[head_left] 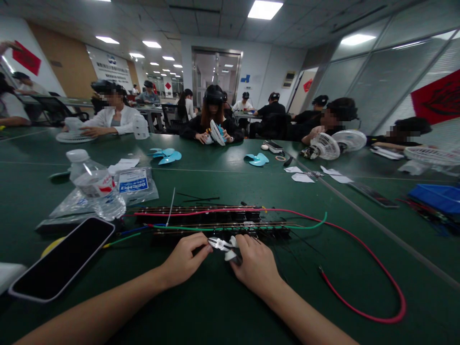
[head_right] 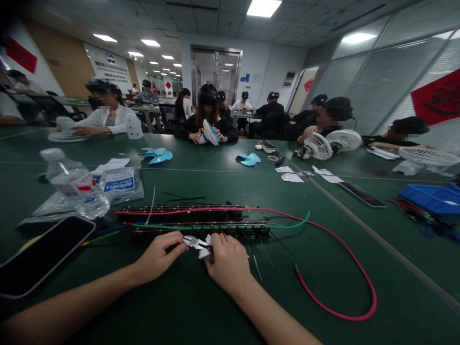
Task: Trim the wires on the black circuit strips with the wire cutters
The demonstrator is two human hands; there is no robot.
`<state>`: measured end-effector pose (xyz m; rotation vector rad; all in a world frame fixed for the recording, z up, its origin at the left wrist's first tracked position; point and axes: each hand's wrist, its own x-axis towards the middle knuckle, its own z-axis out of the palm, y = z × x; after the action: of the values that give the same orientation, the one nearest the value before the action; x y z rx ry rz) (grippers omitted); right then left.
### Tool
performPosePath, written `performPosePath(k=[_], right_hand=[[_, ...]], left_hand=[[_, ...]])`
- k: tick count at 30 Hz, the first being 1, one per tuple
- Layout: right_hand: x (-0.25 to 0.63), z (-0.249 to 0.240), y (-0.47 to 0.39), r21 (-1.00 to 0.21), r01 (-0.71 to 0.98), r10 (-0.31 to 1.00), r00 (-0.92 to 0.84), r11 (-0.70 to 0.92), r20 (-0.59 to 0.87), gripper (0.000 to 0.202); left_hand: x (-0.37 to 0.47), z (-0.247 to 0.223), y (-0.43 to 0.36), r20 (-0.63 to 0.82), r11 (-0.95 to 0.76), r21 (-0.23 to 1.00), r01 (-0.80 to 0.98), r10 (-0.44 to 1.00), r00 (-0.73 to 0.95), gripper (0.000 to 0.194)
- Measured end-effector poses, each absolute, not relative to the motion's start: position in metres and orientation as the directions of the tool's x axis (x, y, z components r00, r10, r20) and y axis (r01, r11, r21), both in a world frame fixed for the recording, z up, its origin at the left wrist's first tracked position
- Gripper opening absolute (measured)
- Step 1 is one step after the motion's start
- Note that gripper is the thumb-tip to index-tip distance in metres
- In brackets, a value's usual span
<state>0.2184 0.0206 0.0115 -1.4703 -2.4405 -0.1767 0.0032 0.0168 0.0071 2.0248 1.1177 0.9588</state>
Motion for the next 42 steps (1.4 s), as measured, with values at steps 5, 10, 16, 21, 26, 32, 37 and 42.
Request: performPosePath(k=[5,10,16,21,26,32,37,42], right_hand=[[0.218,0.014,0.02,-0.052,0.877,0.846,-0.444,0.478,0.294,0.016],[0.218,0.015,0.021,-0.091,0.876,0.862,-0.439,0.473,0.252,0.021],[0.218,0.016,0.021,-0.135,0.874,0.871,-0.429,0.467,0.238,0.025],[0.22,0.021,0.021,-0.182,0.868,0.882,-0.428,0.462,0.2,0.025],[0.225,0.03,0.019,-0.306,0.81,0.863,-0.492,0.501,0.111,0.016],[0.23,0.038,0.018,-0.368,0.731,0.807,-0.582,0.574,0.102,0.014],[0.231,0.038,0.018,-0.386,0.712,0.797,-0.592,0.586,0.119,0.015],[0.227,0.03,0.017,-0.348,0.766,0.838,-0.524,0.541,0.152,0.017]], left_hand=[[0.003,0.008,0.016,0.287,-0.435,0.796,0.421,0.883,0.37,0.019],[0.003,0.005,0.017,0.277,-0.429,0.793,0.433,0.886,0.371,0.018],[0.003,0.003,0.018,0.287,-0.444,0.774,0.453,0.882,0.374,0.019],[0.003,0.006,0.017,0.292,-0.451,0.775,0.442,0.877,0.381,0.019],[0.003,0.008,0.017,0.305,-0.473,0.788,0.394,0.856,0.418,0.017],[0.0,0.005,0.017,0.344,-0.538,0.768,0.347,0.804,0.485,0.019],[0.0,0.005,0.016,0.358,-0.567,0.752,0.335,0.779,0.515,0.019],[0.001,0.004,0.017,0.349,-0.552,0.766,0.33,0.788,0.508,0.018]])
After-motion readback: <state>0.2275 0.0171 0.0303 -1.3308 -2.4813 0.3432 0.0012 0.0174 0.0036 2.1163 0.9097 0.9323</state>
